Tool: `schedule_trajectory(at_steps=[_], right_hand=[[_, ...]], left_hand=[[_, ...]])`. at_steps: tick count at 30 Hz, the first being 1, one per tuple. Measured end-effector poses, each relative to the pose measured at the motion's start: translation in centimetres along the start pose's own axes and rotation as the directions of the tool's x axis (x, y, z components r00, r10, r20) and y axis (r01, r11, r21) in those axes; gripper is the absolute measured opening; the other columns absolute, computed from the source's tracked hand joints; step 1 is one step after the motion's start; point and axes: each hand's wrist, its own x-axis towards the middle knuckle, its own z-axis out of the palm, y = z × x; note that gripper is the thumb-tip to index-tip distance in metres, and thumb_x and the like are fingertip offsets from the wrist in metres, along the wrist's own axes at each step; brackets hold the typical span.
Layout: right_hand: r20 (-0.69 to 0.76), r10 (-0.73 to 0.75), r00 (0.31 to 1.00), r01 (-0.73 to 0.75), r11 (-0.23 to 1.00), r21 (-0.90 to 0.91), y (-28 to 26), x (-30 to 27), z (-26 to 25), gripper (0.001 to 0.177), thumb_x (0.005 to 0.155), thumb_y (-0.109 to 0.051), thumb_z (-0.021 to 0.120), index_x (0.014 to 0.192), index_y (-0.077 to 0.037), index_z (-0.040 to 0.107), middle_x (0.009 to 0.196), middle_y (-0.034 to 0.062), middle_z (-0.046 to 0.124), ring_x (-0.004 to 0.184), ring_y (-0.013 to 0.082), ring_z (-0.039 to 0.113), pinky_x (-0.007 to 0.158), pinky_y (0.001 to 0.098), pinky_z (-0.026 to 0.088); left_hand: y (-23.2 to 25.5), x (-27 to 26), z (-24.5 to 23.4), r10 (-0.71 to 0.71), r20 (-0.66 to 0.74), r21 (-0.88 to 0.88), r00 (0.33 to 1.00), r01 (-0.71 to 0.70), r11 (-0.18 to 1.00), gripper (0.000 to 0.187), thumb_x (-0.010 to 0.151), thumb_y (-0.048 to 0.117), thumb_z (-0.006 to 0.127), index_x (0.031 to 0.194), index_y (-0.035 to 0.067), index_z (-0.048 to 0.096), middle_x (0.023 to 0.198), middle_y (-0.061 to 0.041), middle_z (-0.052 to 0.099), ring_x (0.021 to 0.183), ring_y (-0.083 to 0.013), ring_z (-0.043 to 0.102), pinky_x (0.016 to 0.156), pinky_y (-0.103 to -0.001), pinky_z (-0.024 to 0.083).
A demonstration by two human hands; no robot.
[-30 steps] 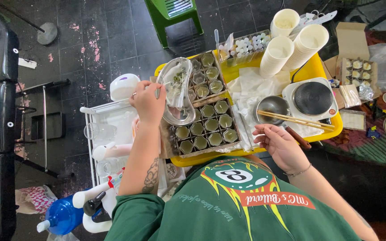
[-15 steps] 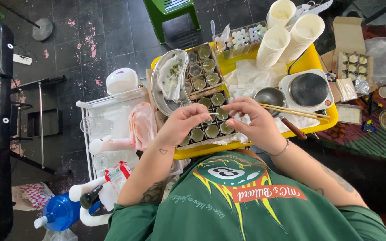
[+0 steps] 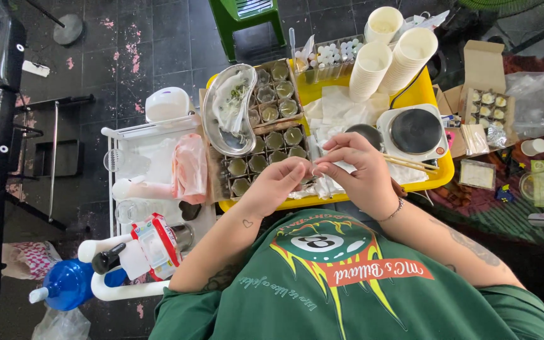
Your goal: Insert wicks into small candle tins and prepare them for pouring.
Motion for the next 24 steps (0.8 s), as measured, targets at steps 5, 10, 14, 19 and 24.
schedule_trajectory(at_steps=[5, 10, 14, 19, 24], right_hand=[[0.025, -0.040, 0.999, 0.041, 0.998, -0.051, 0.4, -1.0, -2.5, 0.015, 0.086, -0.011, 0.081, 0.100, -0.008, 0.076, 0.113, 0.0104, 0.066, 0.104, 0.0243, 0.067, 0.088, 0.0338, 0.055], [0.059, -0.049, 0.997, 0.051, 0.998, -0.042, 1.3, -1.8, -4.5, 0.014, 0.084, -0.008, 0.080, 0.098, -0.007, 0.074, 0.113, 0.0105, 0.067, 0.104, 0.0257, 0.068, 0.088, 0.0346, 0.055], [0.060, -0.094, 0.994, 0.098, 0.993, -0.067, 1.7, -2.3, -5.5, 0.014, 0.083, -0.007, 0.081, 0.096, -0.007, 0.074, 0.113, 0.0110, 0.067, 0.104, 0.0272, 0.068, 0.089, 0.0361, 0.054], [0.069, -0.078, 0.995, 0.081, 0.996, -0.038, 2.3, -2.8, -6.5, 0.013, 0.083, -0.006, 0.080, 0.095, -0.007, 0.073, 0.113, 0.0113, 0.067, 0.103, 0.0264, 0.067, 0.084, 0.0345, 0.055], [0.166, -0.039, 0.985, 0.032, 0.999, 0.040, 2.6, -2.7, -7.1, 0.011, 0.086, -0.002, 0.076, 0.094, -0.005, 0.070, 0.118, 0.0111, 0.064, 0.107, 0.0240, 0.066, 0.084, 0.0319, 0.055]], left_hand=[[-1.0, 0.9, 3.5, 0.023, -0.017, -0.029, 1.000, -0.023, 0.999, 0.027, 0.105, 0.029, 0.065, 0.115, 0.005, 0.073, 0.106, 0.006, 0.067, 0.091, -0.0030, 0.052, 0.082, -0.022, 0.042], [-1.2, 1.4, 6.1, -0.003, -0.050, -0.056, 0.999, 0.000, 0.998, 0.024, 0.101, 0.025, 0.069, 0.114, 0.006, 0.073, 0.105, 0.005, 0.068, 0.086, -0.0026, 0.051, 0.078, -0.021, 0.041], [-2.6, 2.1, 7.1, -0.022, -0.020, -0.156, 1.000, 0.019, 0.988, 0.024, 0.098, 0.026, 0.069, 0.113, 0.007, 0.071, 0.110, 0.006, 0.071, 0.089, -0.0015, 0.055, 0.079, -0.020, 0.044], [-3.6, 2.3, 8.1, 0.020, -0.002, -0.150, 1.000, -0.020, 0.988, 0.020, 0.102, 0.022, 0.070, 0.111, 0.005, 0.071, 0.106, 0.005, 0.067, 0.089, -0.0028, 0.053, 0.079, -0.021, 0.043], [-2.4, 1.6, 8.8, 0.172, 0.009, 0.153, 0.985, -0.172, 0.973, 0.013, 0.103, 0.016, 0.066, 0.101, 0.003, 0.067, 0.102, 0.002, 0.067, 0.101, -0.0053, 0.061, 0.094, -0.022, 0.049]])
